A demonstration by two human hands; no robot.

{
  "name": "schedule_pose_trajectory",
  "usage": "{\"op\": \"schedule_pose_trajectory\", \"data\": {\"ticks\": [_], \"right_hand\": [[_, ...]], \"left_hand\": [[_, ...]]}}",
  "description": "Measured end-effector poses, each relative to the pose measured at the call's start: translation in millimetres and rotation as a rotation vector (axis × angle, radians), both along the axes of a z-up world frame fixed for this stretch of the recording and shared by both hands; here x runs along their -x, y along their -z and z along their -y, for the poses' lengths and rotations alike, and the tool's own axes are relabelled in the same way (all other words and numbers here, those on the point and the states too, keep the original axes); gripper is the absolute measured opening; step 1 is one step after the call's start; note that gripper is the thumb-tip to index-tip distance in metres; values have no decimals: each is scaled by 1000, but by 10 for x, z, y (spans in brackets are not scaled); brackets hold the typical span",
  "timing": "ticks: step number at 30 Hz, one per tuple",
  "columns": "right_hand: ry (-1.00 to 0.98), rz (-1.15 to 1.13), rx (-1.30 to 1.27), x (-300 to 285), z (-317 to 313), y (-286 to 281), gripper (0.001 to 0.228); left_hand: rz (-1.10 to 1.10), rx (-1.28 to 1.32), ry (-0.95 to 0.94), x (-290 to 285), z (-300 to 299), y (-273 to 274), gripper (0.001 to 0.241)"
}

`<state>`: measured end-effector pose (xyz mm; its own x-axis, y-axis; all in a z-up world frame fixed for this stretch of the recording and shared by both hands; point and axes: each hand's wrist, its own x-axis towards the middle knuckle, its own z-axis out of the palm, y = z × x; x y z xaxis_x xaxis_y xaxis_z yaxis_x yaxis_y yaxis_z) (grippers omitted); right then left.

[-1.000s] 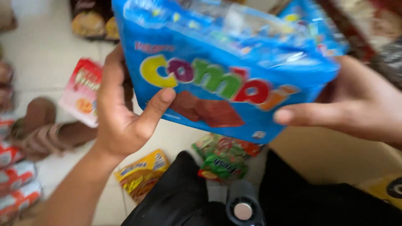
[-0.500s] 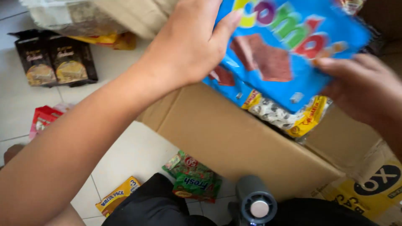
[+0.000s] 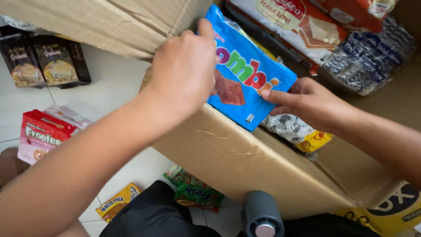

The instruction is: Packing grocery items like snacks and biscuits into a cardboard box.

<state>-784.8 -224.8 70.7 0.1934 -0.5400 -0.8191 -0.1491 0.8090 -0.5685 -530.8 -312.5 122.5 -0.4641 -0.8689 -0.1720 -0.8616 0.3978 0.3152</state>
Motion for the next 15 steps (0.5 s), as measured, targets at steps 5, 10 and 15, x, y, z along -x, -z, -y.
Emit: {"op": "schedule_pose_trajectory", "data": {"ticks": [5,10,15], "right_hand": [[-113,-111,53,-88,89,-73,53],[-124,-154,35,-45,22,-92,53],[-365,-374,120,-87,-49,-608,48]], "left_hand": [[200,153,37,11,-31,181,67],[2,238,167,-214,-180,-14,55],[-269,328,181,-876,-624,-377,55]]}}
